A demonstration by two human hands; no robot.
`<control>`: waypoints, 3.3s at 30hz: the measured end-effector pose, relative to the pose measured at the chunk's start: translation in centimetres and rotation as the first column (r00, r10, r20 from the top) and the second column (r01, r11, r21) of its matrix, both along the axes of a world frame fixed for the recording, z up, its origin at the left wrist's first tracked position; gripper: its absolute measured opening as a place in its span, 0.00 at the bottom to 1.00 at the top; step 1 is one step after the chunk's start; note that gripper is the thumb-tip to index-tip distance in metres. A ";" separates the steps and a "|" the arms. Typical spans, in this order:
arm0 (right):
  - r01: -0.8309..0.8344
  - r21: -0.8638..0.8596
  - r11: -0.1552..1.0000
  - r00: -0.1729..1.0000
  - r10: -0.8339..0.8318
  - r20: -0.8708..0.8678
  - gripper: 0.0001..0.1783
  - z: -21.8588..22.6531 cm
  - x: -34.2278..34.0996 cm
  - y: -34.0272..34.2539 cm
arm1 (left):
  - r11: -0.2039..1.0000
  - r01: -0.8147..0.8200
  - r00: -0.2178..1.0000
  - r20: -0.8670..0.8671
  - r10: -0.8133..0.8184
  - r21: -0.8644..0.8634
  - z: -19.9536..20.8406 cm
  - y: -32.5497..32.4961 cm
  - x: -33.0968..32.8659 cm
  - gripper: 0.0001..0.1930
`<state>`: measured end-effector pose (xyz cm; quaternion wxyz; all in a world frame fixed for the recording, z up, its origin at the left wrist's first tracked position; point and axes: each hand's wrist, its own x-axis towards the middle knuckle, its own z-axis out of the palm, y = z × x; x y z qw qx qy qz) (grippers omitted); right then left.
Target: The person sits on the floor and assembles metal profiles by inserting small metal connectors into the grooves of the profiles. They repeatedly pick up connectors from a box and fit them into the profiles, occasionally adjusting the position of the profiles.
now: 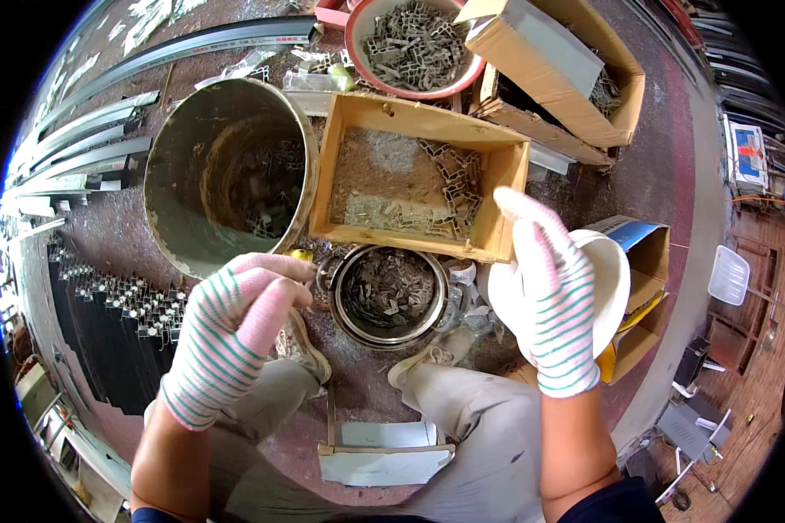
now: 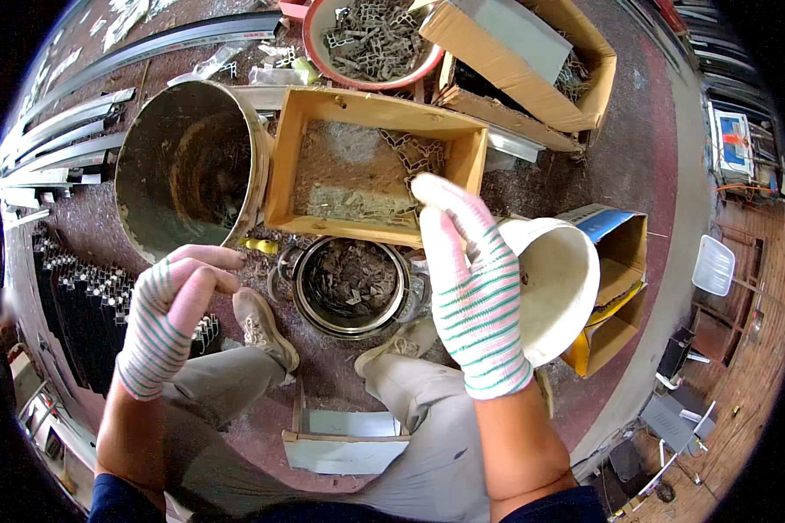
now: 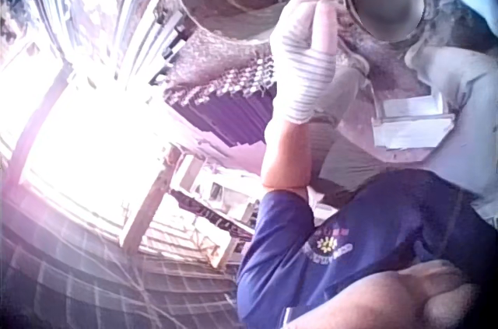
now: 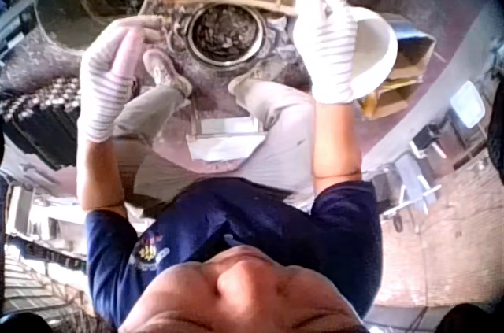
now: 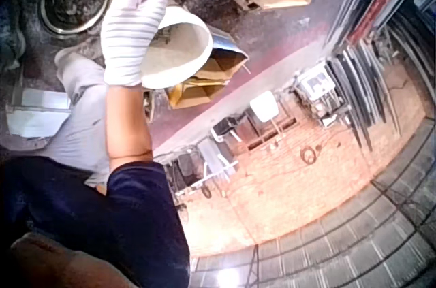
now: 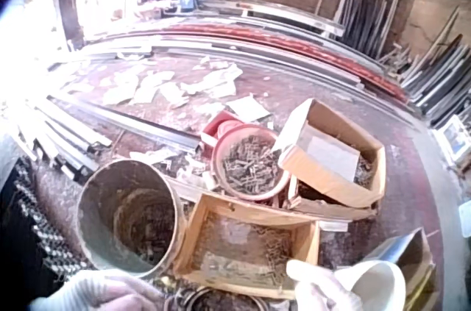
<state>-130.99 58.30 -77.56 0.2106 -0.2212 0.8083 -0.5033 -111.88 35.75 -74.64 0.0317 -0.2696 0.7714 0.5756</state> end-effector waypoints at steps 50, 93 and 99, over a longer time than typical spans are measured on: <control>-0.214 0.705 0.676 0.748 0.577 -0.327 0.22 -9.5 -6.2 -5.2 | 0.902 -0.145 0.960 -0.277 0.030 -0.407 0.7 -1.5 -1.4 0.19; -0.428 0.525 0.735 0.869 0.494 0.018 0.28 -19.0 -18.7 -10.3 | 0.394 0.497 0.804 0.239 -0.544 -0.773 -12.8 6.0 -2.6 0.30; -0.052 0.642 0.765 0.996 -0.010 0.092 0.30 -23.1 -26.2 -2.1 | 0.522 0.643 0.766 0.448 -0.461 -0.561 -14.2 4.5 -2.9 0.34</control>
